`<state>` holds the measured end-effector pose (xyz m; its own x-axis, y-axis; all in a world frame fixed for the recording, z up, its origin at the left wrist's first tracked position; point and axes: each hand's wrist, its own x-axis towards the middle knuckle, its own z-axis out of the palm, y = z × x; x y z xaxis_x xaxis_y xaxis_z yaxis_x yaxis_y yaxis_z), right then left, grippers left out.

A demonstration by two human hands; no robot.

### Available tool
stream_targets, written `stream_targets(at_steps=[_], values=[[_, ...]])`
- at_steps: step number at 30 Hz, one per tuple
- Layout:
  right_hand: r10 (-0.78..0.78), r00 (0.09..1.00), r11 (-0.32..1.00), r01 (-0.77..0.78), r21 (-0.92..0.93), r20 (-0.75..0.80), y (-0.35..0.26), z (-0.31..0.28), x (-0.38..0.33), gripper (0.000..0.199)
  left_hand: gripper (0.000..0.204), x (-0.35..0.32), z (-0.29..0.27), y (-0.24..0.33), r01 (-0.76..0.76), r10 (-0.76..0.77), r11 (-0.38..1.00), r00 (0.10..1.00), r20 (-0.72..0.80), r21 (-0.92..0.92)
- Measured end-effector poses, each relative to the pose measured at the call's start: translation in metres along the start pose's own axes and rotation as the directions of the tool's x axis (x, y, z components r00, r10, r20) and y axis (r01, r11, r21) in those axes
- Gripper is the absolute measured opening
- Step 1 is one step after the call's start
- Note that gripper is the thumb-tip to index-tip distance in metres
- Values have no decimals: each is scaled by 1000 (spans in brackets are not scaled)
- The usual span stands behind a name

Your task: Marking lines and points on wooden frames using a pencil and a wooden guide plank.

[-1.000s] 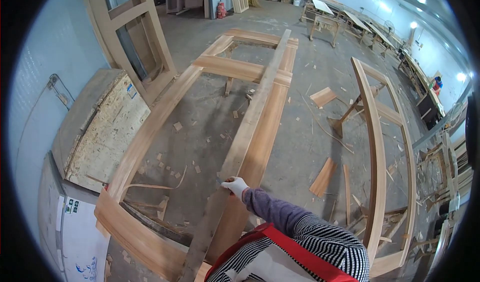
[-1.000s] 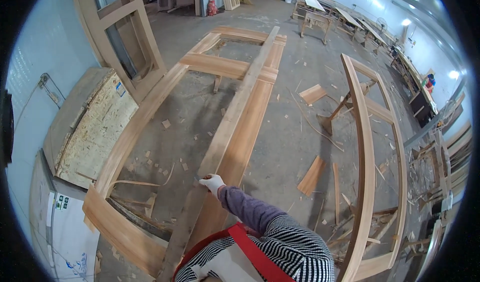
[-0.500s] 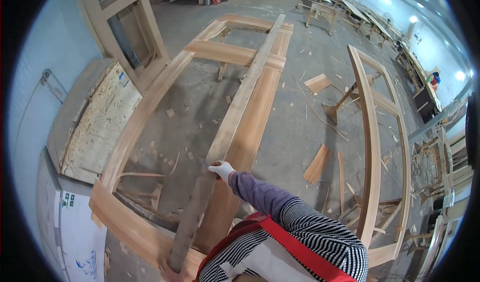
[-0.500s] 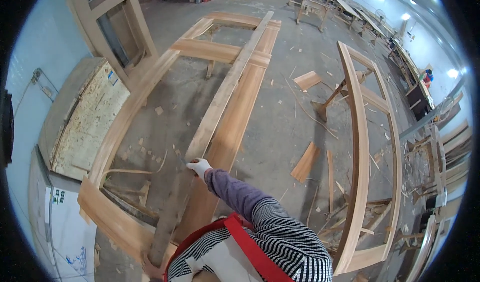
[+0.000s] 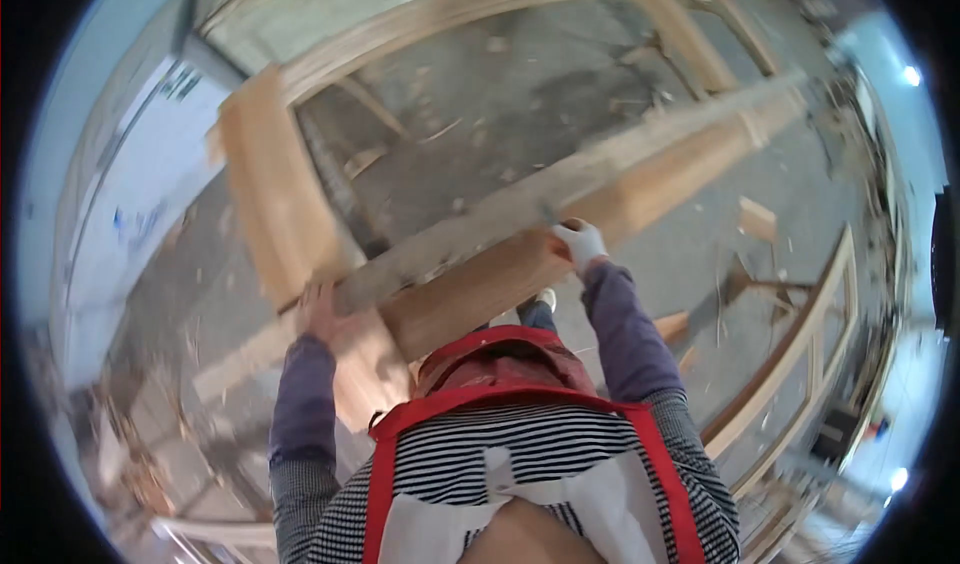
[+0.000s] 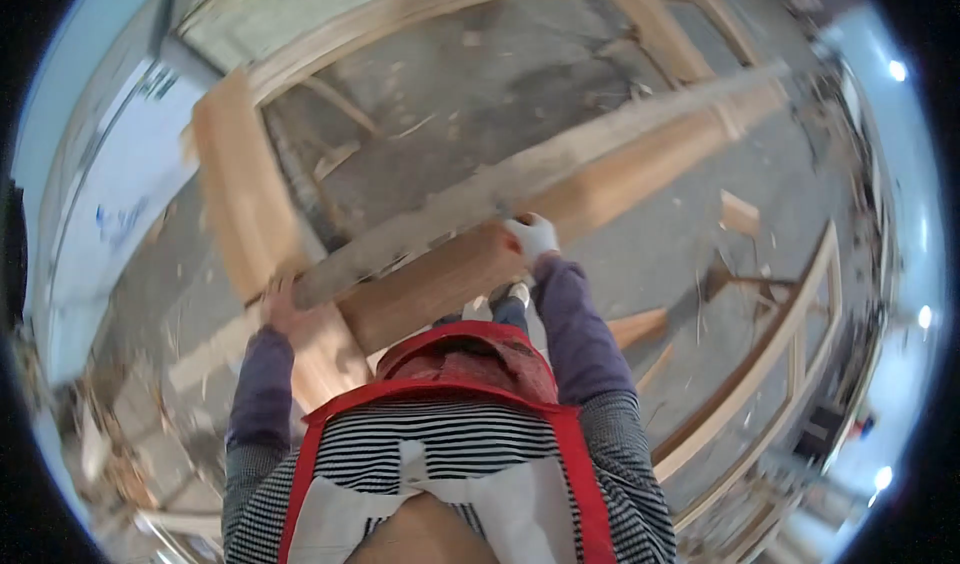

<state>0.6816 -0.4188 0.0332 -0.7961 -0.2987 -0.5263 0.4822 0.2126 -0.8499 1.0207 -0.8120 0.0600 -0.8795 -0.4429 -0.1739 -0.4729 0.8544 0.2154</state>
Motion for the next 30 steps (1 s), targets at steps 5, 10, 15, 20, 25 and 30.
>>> stream_targets(at_steps=[5,10,15,20,25,30], values=[[145,988,989,-146,10,47,21,12,-4,27,94,5,-4,-4,133,-131,991,983,130,-8],[116,993,990,-114,-81,30,32,16,5,22,92,-3,-9,5,172,-173,985,978,119,19],[97,995,989,-96,-110,-1,32,21,6,18,91,-11,-7,6,166,-168,986,973,157,26],[85,996,986,-86,-145,-11,32,21,5,14,91,-12,-2,6,119,-120,993,991,66,21],[0,999,985,-5,-171,-33,39,23,7,11,89,-12,-2,8,97,-98,995,993,60,31],[-52,998,958,40,-285,-36,38,27,3,12,85,-12,-4,12,115,-117,993,991,64,22]])
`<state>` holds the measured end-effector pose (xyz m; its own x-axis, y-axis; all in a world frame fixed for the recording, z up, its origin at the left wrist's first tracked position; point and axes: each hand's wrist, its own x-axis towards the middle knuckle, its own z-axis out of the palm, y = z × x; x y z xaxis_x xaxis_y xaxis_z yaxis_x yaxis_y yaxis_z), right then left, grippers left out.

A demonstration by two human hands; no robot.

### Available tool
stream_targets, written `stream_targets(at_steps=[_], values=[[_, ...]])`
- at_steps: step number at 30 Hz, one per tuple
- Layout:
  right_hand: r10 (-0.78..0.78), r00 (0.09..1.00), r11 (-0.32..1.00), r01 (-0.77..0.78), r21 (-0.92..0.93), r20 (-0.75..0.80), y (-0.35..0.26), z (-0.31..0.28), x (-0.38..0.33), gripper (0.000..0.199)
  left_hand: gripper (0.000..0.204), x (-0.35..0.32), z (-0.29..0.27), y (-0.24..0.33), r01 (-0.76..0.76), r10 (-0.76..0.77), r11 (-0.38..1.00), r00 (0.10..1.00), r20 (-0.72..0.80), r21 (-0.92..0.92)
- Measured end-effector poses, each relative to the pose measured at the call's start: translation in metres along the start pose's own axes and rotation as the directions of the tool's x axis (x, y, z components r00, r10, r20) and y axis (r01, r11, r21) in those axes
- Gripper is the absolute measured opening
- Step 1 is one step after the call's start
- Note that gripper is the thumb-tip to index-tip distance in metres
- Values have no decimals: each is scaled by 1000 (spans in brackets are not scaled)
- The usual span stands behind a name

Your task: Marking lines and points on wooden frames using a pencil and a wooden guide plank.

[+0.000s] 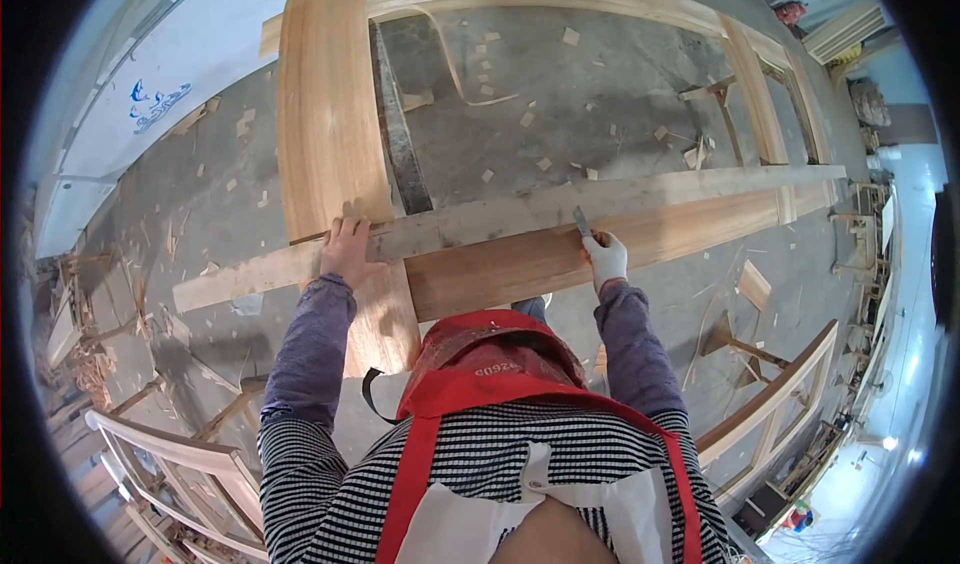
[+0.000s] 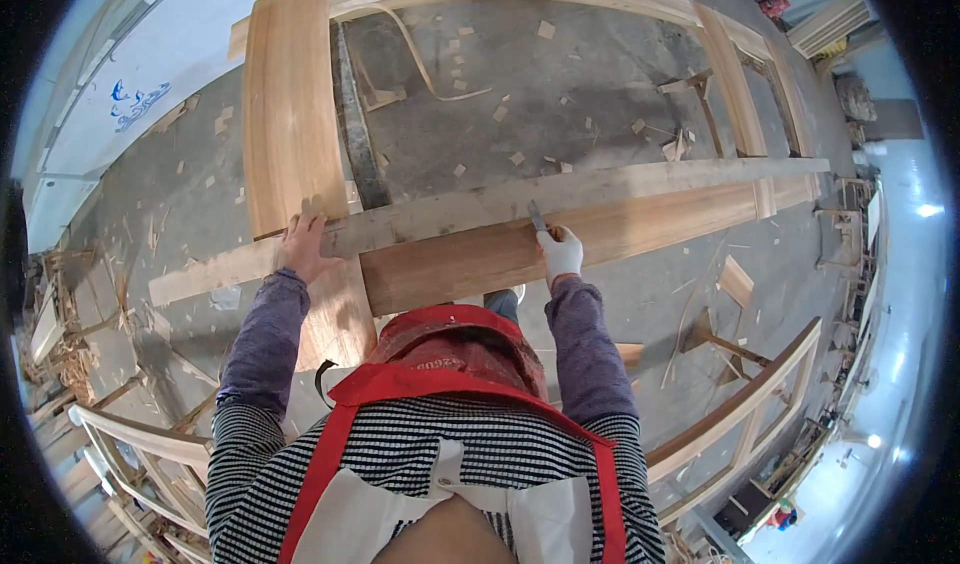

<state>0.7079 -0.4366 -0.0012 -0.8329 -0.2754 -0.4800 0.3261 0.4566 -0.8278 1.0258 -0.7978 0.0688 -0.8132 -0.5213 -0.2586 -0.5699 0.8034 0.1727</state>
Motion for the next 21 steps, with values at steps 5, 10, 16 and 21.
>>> stream_targets(at_steps=[5,10,16,21], values=[[-320,943,814,224,-536,-91,-21,14,-16,15,87,2,-2,1,-22,22,999,1000,12,-30],[-617,784,547,493,-677,72,-44,40,-28,19,87,5,0,2,-46,47,997,999,10,-66],[-602,774,415,510,-753,193,-46,37,-20,18,86,7,7,0,-25,27,999,997,65,-34],[-508,821,395,492,-776,261,-38,35,-12,22,87,7,18,-10,-75,77,996,997,27,-48]])
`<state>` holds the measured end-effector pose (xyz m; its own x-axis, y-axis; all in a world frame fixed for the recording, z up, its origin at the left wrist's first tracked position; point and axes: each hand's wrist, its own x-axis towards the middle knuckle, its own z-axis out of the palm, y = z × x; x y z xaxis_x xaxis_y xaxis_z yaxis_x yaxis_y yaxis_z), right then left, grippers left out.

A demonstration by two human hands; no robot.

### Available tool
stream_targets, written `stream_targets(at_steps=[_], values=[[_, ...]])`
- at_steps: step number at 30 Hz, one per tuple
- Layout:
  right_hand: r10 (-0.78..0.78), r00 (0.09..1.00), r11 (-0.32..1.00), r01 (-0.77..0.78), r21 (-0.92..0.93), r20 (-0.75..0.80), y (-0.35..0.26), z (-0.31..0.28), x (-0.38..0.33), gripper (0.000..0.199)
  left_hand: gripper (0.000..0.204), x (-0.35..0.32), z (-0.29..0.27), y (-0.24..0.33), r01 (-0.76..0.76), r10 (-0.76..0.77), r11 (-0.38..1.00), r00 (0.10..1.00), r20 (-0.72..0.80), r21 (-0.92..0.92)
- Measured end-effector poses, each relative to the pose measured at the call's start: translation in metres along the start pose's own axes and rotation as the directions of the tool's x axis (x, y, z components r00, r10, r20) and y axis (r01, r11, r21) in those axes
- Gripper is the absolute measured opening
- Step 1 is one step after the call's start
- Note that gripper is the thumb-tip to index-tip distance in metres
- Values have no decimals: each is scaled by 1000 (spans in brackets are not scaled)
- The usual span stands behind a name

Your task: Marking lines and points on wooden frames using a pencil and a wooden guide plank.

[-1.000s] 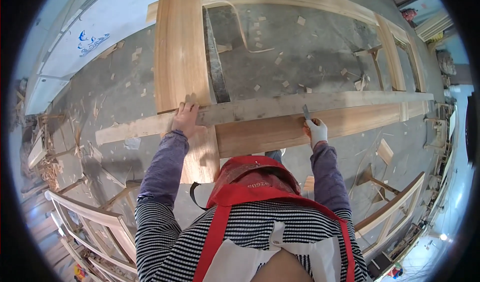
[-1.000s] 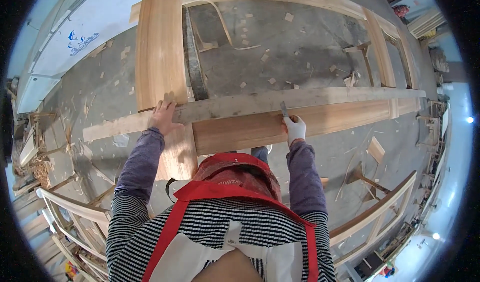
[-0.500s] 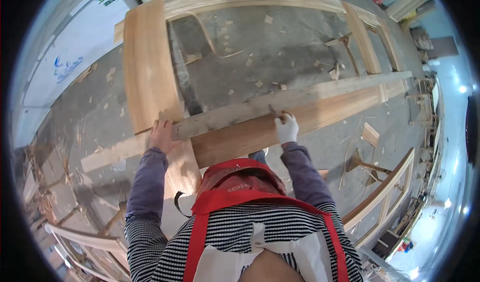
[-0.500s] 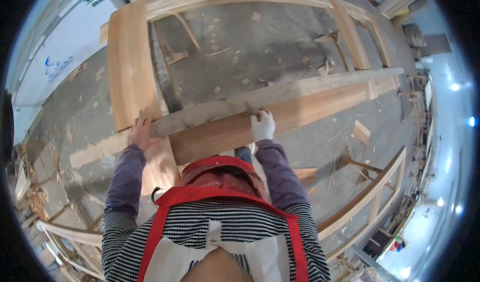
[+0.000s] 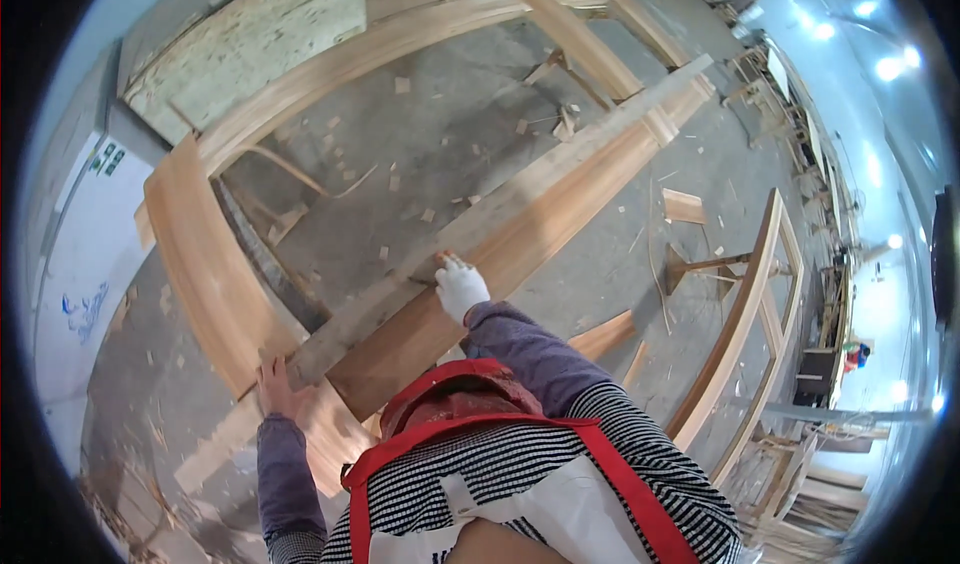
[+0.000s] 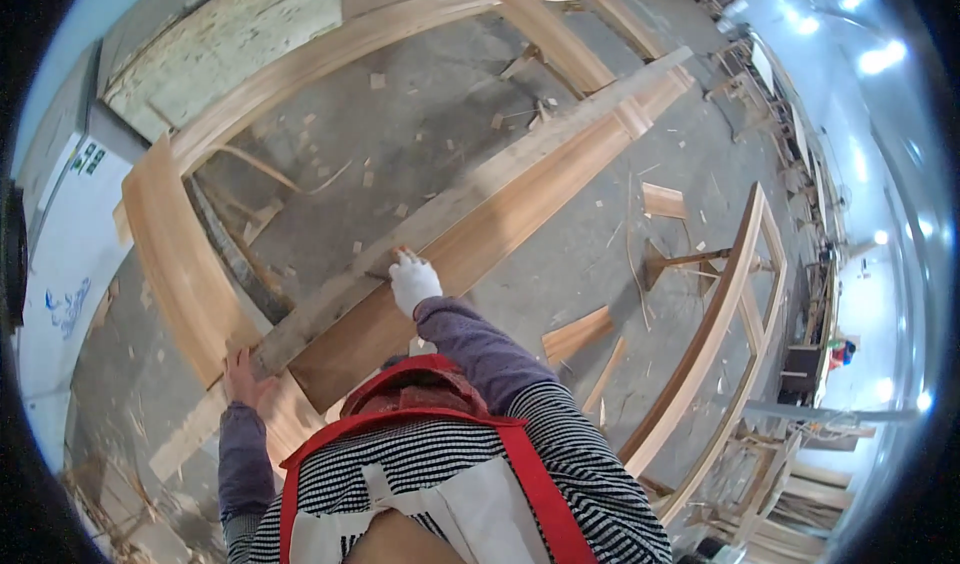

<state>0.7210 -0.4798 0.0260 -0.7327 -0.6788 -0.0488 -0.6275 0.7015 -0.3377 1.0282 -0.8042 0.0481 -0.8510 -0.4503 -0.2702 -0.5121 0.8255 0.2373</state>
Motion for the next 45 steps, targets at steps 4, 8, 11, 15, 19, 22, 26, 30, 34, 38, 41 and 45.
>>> stream_targets(at_steps=[4,8,11,15,19,22,26,30,34,38,41,45], values=[[11,999,999,-10,-33,32,-1,-2,-1,27,92,-2,13,-8,-25,26,1000,998,-52,9],[18,995,1000,-17,-10,98,1,-21,-11,28,102,-1,26,-13,-61,66,997,990,-125,44],[75,993,954,-99,282,96,19,-39,-20,26,102,8,28,-16,-211,172,899,976,134,383],[122,989,813,-151,562,90,91,-63,-50,28,81,24,21,3,-276,280,799,957,77,535],[279,946,597,-307,741,167,216,-95,-100,33,81,50,21,83,-132,160,914,986,-41,383],[414,893,518,-391,761,177,324,-131,-140,34,82,78,24,173,-65,81,970,995,-58,234],[607,748,304,-530,792,268,440,-170,-181,34,84,140,58,312,-59,60,995,998,6,-82],[656,717,267,-511,817,234,536,-213,-188,33,77,212,102,487,-299,283,948,949,-141,-111],[676,708,232,-467,854,204,627,-254,-151,31,82,272,98,652,-322,315,944,943,-105,-65],[686,718,301,-427,853,117,724,-285,-87,29,82,344,100,789,-424,375,851,904,-206,-310],[663,739,255,-376,891,122,811,-314,-39,27,83,413,116,898,-437,369,848,893,-256,-300],[712,698,385,-474,792,72,934,-360,0,26,78,515,128,1059,-489,481,730,864,-149,-477]])
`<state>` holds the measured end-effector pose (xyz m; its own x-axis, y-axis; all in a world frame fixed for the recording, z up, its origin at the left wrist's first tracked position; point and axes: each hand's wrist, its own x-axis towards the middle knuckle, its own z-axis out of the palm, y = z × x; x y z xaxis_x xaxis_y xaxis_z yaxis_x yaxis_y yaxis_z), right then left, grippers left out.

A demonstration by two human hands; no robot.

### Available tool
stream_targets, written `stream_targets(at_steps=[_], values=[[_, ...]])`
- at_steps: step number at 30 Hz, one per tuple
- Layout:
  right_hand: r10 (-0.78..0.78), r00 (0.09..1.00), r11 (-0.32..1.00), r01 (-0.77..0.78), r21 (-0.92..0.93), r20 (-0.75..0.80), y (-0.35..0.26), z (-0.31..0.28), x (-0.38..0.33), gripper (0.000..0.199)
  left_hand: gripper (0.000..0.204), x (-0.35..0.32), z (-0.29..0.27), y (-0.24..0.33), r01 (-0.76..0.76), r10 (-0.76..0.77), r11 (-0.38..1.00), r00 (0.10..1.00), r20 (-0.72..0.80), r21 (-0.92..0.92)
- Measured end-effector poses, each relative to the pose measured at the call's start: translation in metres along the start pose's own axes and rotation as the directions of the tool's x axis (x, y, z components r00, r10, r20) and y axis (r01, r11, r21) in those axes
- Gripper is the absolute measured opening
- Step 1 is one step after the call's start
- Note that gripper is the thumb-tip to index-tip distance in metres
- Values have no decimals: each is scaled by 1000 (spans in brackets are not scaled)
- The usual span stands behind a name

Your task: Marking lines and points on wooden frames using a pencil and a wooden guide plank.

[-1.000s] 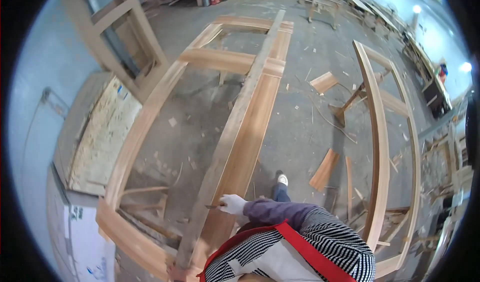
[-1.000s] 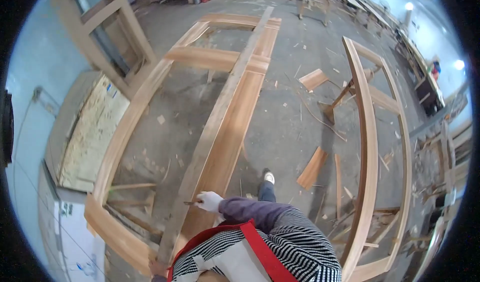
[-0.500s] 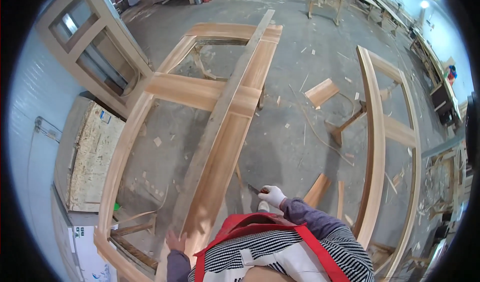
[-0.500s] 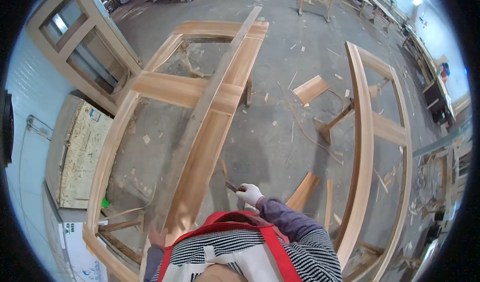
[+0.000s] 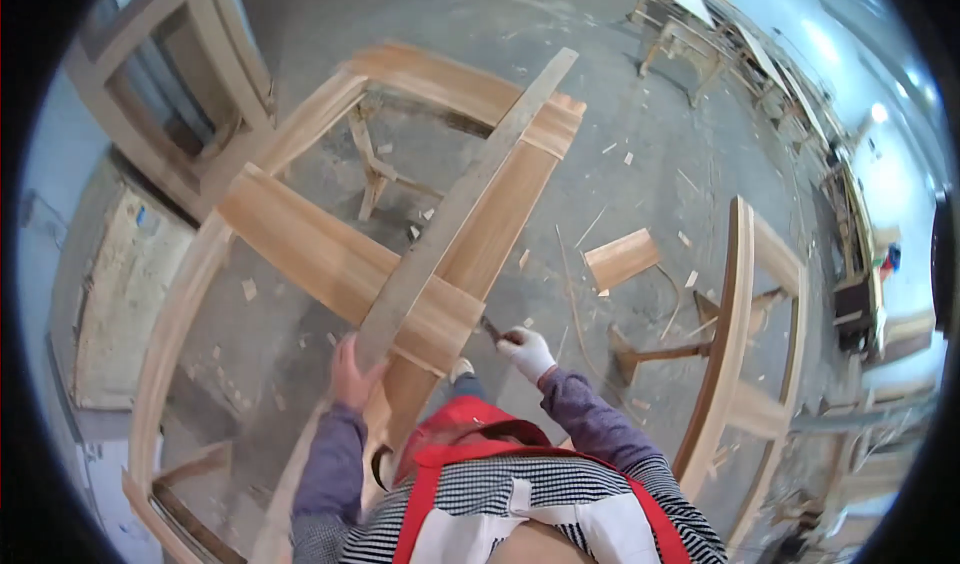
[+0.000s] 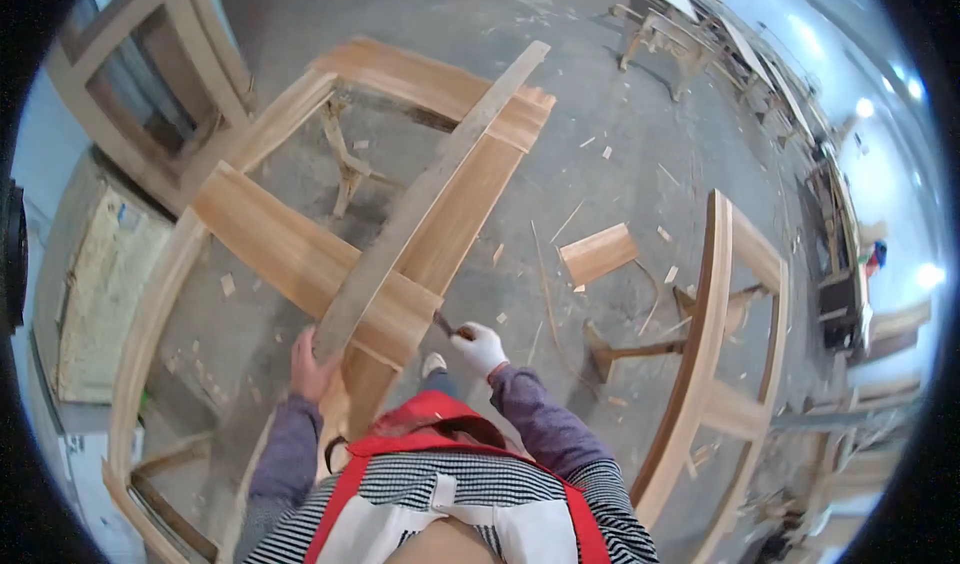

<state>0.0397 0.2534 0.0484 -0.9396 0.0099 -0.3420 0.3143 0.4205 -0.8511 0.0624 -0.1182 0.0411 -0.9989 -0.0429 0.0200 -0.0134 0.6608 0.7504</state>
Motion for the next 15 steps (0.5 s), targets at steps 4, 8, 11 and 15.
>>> stream_targets(at_steps=[4,8,11,15], values=[[-21,998,999,19,-35,-59,-8,-78,112,24,82,128,68,62,-197,195,971,980,26,138],[-147,989,968,143,-204,-4,-50,-136,230,22,89,206,116,100,-73,56,955,996,65,287],[-335,936,875,353,-332,111,-88,-145,331,21,93,232,137,99,79,-107,944,992,67,321],[-620,571,428,821,-378,537,-121,-114,473,24,93,226,159,95,363,-347,849,931,-115,384]])
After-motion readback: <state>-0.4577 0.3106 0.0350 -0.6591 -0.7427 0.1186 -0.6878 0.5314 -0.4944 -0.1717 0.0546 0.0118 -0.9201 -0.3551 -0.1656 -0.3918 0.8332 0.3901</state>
